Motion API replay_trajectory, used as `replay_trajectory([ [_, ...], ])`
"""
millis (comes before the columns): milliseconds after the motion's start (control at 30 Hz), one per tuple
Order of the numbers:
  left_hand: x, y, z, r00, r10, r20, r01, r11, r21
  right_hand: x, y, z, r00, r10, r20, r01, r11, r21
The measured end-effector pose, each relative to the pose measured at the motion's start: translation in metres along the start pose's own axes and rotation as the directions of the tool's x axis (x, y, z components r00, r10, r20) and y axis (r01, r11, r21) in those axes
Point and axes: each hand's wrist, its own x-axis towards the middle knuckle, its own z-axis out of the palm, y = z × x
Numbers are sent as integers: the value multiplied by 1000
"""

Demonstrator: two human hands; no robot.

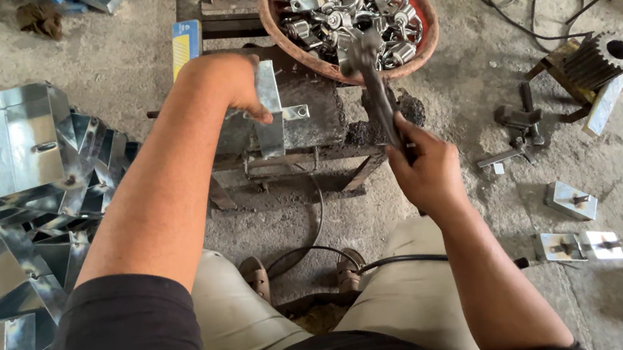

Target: The person sits on the floor and repeatedly welds metal rings onto rectangular metal plates. They pick up a plate, place a ring on it, and use a welding torch to secure the ring, creating sparks. The person flips the plate to weld the other side and then sets the finished piece aside.

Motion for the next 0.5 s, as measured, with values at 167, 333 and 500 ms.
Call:
replay_trajectory([
  [167,-8,6,-6,999,-32,21,31,999,23,24,-32,33,986,52,161,-55,998,12],
  [333,-8,8,-3,1000,-10,28,7,993,114,49,-39,47,938,62,341,-68,998,7],
  [500,-9,6,-4,1000,-3,3,3,998,60,40,-34,49,990,-53,128,28,981,190],
])
